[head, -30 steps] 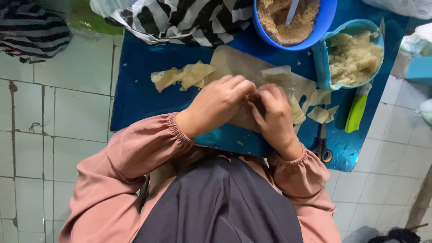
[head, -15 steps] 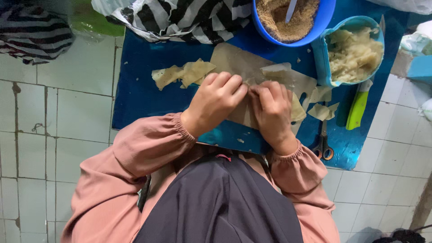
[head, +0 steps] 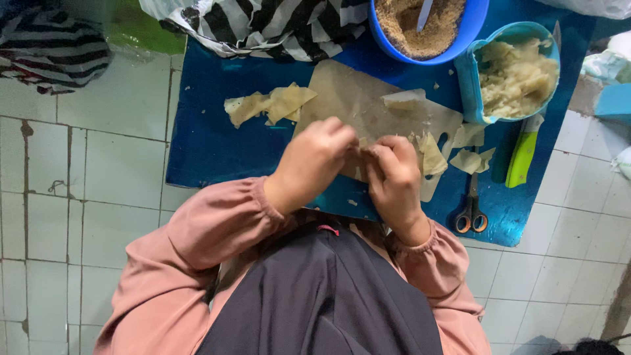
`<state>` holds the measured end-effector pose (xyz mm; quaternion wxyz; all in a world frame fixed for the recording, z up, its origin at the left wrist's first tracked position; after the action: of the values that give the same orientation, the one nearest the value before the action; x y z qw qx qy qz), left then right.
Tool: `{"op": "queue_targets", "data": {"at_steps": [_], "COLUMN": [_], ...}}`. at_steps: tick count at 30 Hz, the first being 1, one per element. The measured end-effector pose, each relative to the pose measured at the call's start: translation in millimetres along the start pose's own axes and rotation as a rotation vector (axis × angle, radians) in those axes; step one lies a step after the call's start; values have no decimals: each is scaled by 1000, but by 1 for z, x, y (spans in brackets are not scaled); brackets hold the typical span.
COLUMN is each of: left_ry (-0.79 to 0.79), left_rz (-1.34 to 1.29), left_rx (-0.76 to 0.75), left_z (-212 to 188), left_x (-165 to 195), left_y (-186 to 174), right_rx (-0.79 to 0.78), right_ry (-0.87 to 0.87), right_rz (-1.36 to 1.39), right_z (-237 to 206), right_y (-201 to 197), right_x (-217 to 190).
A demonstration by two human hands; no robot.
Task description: The person sits on the floor with a blue tray on their lap, tears and arranges thin pastry sheets on a small cutting board, and uses a spoon to place brown filling from a bowl onto the sheets, assembling filled pieces one at a time.
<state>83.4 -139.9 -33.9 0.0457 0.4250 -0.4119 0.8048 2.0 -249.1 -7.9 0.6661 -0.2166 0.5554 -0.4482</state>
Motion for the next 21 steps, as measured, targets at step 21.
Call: {"op": "queue_targets", "data": {"at_steps": [21], "left_ry": [-44], "left_rz": [451], "left_rx": [170], "left_z": [-5], "left_x": [1], "left_y": [-41], "right_rx": [-116], "right_ry": [-174], "right_rz": [-325], "right_z": [35], "right_y": [4], "right_x": [-15]}}
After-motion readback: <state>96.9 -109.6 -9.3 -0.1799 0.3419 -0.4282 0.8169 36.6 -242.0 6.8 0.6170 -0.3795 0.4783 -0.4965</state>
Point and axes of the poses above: each hand's wrist, its own z-axis towards the middle knuckle, its own y-axis out of the palm, x = y × z, the point moved 9 cm from there along z, towards the middle knuckle, and after that the axes turned 1 degree about x, right-handed, at the moved point
